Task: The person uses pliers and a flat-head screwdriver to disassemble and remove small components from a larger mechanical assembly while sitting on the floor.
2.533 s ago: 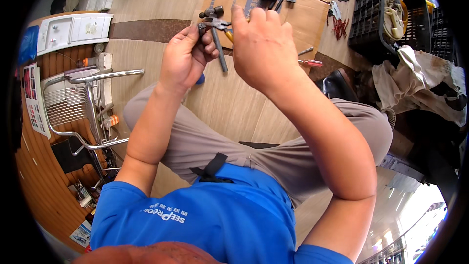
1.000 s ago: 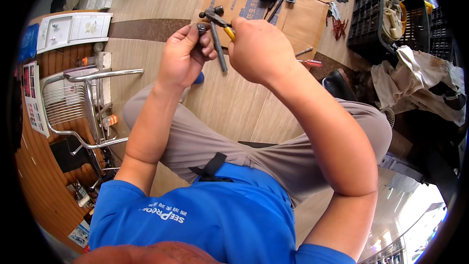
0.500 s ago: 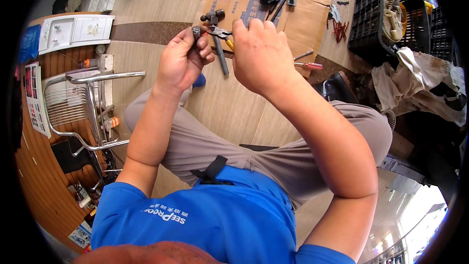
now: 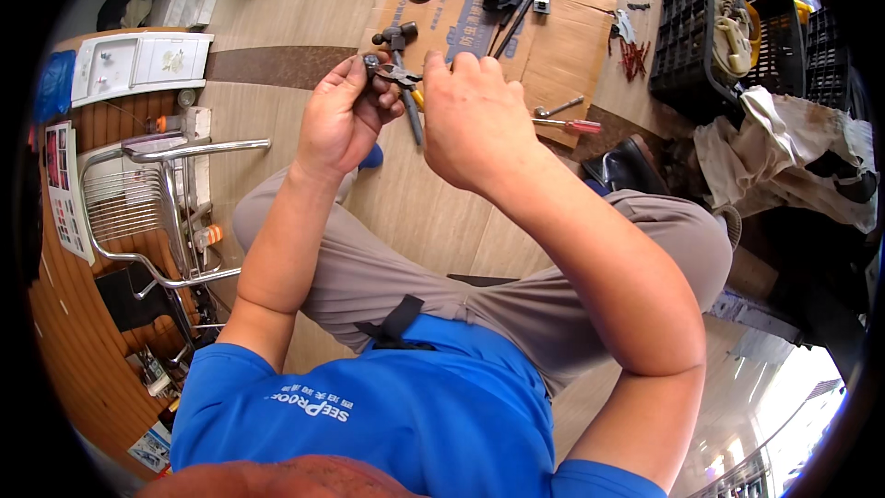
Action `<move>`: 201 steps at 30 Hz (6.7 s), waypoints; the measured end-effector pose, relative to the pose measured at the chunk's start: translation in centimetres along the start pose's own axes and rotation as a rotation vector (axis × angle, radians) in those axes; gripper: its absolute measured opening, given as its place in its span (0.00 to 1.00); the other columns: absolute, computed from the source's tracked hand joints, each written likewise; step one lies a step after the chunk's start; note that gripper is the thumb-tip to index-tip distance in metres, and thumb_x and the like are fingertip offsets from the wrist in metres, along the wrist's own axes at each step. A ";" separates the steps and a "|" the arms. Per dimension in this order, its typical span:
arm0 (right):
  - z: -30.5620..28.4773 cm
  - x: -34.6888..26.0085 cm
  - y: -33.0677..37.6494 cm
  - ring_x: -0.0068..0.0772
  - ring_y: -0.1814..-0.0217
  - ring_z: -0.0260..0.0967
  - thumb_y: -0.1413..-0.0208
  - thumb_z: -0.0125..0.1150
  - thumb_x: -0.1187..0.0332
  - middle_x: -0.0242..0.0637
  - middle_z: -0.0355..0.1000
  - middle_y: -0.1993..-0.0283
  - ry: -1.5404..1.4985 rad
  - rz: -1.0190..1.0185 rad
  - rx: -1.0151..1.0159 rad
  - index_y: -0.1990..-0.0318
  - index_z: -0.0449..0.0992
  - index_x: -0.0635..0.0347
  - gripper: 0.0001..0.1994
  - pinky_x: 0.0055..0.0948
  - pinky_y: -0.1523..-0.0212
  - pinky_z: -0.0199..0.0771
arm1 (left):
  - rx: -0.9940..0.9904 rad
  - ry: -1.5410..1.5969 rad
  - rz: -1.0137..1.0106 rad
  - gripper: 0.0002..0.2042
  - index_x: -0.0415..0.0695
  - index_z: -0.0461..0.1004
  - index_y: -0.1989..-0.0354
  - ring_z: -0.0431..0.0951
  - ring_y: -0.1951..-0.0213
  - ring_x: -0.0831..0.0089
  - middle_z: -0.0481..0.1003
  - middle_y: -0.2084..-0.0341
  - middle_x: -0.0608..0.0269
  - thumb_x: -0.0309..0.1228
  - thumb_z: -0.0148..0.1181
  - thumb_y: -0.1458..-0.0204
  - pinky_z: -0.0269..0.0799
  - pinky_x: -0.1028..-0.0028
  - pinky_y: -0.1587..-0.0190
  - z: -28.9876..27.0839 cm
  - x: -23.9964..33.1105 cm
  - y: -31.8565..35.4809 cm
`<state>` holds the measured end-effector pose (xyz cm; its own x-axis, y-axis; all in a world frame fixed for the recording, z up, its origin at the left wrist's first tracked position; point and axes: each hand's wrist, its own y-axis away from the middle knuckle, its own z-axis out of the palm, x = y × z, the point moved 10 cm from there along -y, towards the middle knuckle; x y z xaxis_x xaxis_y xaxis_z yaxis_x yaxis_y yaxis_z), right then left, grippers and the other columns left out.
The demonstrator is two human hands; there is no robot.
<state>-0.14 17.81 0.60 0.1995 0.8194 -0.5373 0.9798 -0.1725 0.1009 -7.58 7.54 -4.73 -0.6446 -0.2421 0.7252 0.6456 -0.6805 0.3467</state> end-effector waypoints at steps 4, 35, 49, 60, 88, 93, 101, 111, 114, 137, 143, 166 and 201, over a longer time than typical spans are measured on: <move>0.0 0.3 0.0 0.51 0.49 0.66 0.51 0.54 0.73 0.51 0.67 0.55 -0.018 0.035 -0.043 0.48 0.65 0.71 0.21 0.49 0.51 0.69 | -0.005 -0.013 0.008 0.12 0.38 0.71 0.55 0.73 0.72 0.73 0.73 0.74 0.63 0.34 0.45 0.36 0.74 0.67 0.63 0.0 -0.1 -0.1; -0.5 0.1 0.0 0.51 0.47 0.65 0.52 0.52 0.73 0.52 0.69 0.53 -0.009 0.056 -0.017 0.49 0.66 0.73 0.21 0.49 0.51 0.68 | 0.104 -0.413 0.285 0.10 0.37 0.72 0.55 0.74 0.73 0.77 0.74 0.75 0.64 0.30 0.51 0.38 0.73 0.77 0.67 -0.3 1.8 -0.1; 0.5 -0.2 -0.5 0.51 0.57 0.73 0.51 0.51 0.73 0.53 0.74 0.64 -0.045 0.009 -0.054 0.63 0.72 0.69 0.10 0.42 0.56 0.75 | 0.091 -0.484 0.359 0.09 0.36 0.72 0.57 0.69 0.75 0.79 0.69 0.77 0.66 0.28 0.49 0.38 0.69 0.79 0.70 0.1 2.6 0.3; -1.0 0.1 -0.2 0.52 0.53 0.70 0.52 0.53 0.70 0.55 0.72 0.58 0.007 0.001 0.040 0.61 0.71 0.70 0.13 0.45 0.54 0.72 | 0.020 -0.180 0.186 0.11 0.36 0.71 0.57 0.67 0.75 0.76 0.68 0.78 0.66 0.32 0.48 0.37 0.69 0.73 0.68 -0.2 0.8 -0.3; -0.3 0.7 0.3 0.55 0.53 0.68 0.50 0.54 0.60 0.57 0.71 0.60 -0.276 0.025 0.011 0.59 0.73 0.68 0.18 0.44 0.49 0.69 | -0.020 0.025 0.021 0.15 0.36 0.68 0.51 0.67 0.70 0.74 0.68 0.72 0.66 0.35 0.45 0.36 0.70 0.72 0.63 -0.6 -0.1 -0.4; -1.7 -0.2 0.4 0.52 0.49 0.64 0.50 0.57 0.61 0.53 0.67 0.57 -0.075 -0.005 0.105 0.57 0.70 0.67 0.18 0.46 0.50 0.67 | -0.022 0.053 -0.004 0.14 0.37 0.68 0.55 0.67 0.70 0.72 0.68 0.72 0.63 0.37 0.43 0.35 0.70 0.70 0.63 -0.6 -0.3 -0.3; -2.1 -0.4 0.5 0.52 0.50 0.65 0.50 0.58 0.62 0.52 0.68 0.57 -0.028 -0.029 0.157 0.58 0.70 0.67 0.18 0.46 0.51 0.68 | -0.020 0.061 -0.015 0.14 0.41 0.67 0.63 0.71 0.72 0.71 0.71 0.74 0.63 0.39 0.42 0.35 0.71 0.68 0.65 -0.4 -0.5 -0.3; -1.4 -0.1 0.4 0.52 0.48 0.64 0.48 0.56 0.61 0.54 0.67 0.56 -0.093 -0.001 0.109 0.58 0.70 0.68 0.18 0.47 0.49 0.67 | -0.036 -0.002 0.039 0.12 0.41 0.70 0.61 0.72 0.71 0.72 0.72 0.73 0.63 0.37 0.44 0.35 0.73 0.68 0.64 -0.4 -0.2 -0.4; -1.4 -0.1 0.4 0.53 0.47 0.64 0.49 0.56 0.61 0.54 0.67 0.55 -0.090 0.012 0.094 0.58 0.70 0.68 0.17 0.48 0.49 0.67 | -0.041 -0.006 0.050 0.12 0.41 0.70 0.59 0.72 0.71 0.73 0.72 0.73 0.64 0.36 0.45 0.36 0.74 0.70 0.64 -0.5 -0.2 -0.4; -0.9 0.5 0.1 0.51 0.56 0.70 0.46 0.54 0.62 0.52 0.72 0.62 -0.048 0.046 0.026 0.62 0.73 0.67 0.15 0.42 0.54 0.72 | -0.004 -0.193 0.142 0.09 0.39 0.70 0.55 0.72 0.73 0.75 0.72 0.74 0.64 0.31 0.48 0.37 0.73 0.74 0.66 -0.2 0.2 -0.5; -0.7 0.9 0.1 0.52 0.53 0.68 0.46 0.54 0.61 0.53 0.71 0.59 -0.083 0.061 0.037 0.60 0.73 0.68 0.15 0.43 0.51 0.70 | 0.007 -0.054 0.078 0.08 0.40 0.70 0.56 0.73 0.72 0.73 0.72 0.74 0.64 0.30 0.48 0.37 0.73 0.70 0.66 -0.4 -0.4 -0.6; -2.3 -0.4 0.7 0.49 0.50 0.66 0.49 0.55 0.63 0.49 0.70 0.58 0.060 -0.059 0.170 0.60 0.73 0.67 0.15 0.46 0.54 0.69 | 0.023 -0.439 0.269 0.09 0.36 0.71 0.55 0.71 0.74 0.77 0.72 0.74 0.64 0.27 0.49 0.38 0.71 0.75 0.68 -0.1 1.6 0.1; 0.5 -0.1 -0.4 0.45 0.72 0.75 0.52 0.50 0.62 0.53 0.72 0.78 -0.535 0.153 -0.116 0.67 0.78 0.68 0.17 0.38 0.64 0.74 | 0.017 -0.169 0.199 0.08 0.37 0.69 0.58 0.71 0.72 0.73 0.71 0.74 0.63 0.29 0.47 0.37 0.72 0.71 0.64 -0.8 1.6 0.4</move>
<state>-0.60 17.56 0.23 0.3364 0.3935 -0.8555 0.9407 -0.1819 0.2862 -8.73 6.36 -3.90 -0.4274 -0.2506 0.8686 0.7605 -0.6191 0.1956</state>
